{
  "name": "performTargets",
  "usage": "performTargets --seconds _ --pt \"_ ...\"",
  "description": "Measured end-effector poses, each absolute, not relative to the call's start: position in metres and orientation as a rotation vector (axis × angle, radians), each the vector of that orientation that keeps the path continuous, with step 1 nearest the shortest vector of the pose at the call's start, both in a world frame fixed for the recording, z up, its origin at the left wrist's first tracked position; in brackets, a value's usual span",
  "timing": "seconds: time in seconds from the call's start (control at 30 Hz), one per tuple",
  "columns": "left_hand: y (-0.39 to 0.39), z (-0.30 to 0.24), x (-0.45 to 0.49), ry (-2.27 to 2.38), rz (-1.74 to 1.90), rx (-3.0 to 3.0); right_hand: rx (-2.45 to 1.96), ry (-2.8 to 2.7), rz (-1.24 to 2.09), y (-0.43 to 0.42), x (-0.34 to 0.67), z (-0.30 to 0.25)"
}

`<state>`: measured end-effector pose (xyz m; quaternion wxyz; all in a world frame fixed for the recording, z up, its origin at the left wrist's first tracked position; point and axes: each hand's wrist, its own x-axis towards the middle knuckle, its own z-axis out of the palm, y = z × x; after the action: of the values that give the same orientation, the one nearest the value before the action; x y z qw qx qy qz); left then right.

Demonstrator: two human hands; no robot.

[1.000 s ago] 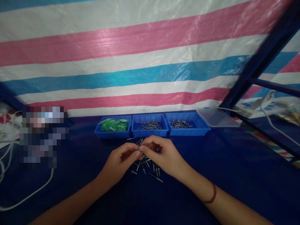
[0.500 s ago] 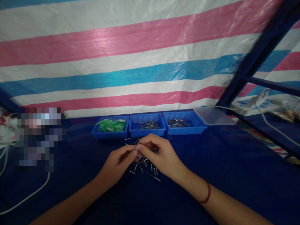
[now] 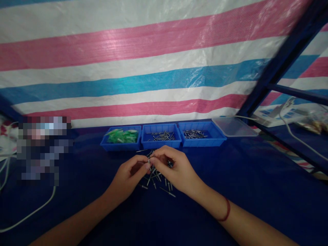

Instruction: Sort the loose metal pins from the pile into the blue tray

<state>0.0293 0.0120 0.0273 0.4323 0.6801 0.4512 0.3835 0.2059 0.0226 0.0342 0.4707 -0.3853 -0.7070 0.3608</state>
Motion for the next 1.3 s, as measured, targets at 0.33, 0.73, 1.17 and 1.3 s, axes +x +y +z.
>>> performTargets --seconds 0.33,0.73,1.17,1.3 --pt "0.012 0.026 0.026 1.153 1.083 1.727 -0.96 -1.806 0.798 0.026 0.206 0.033" --pt "0.015 0.042 0.015 1.196 0.89 2.24 -0.89 -2.037 0.422 0.035 0.221 0.044" --pt "0.026 0.057 -0.012 0.997 0.11 2.692 -1.425 -1.961 -0.54 0.092 0.303 0.034" --pt "0.022 0.052 -0.008 0.899 0.118 2.659 -1.219 -2.046 -0.302 0.072 0.271 0.042"
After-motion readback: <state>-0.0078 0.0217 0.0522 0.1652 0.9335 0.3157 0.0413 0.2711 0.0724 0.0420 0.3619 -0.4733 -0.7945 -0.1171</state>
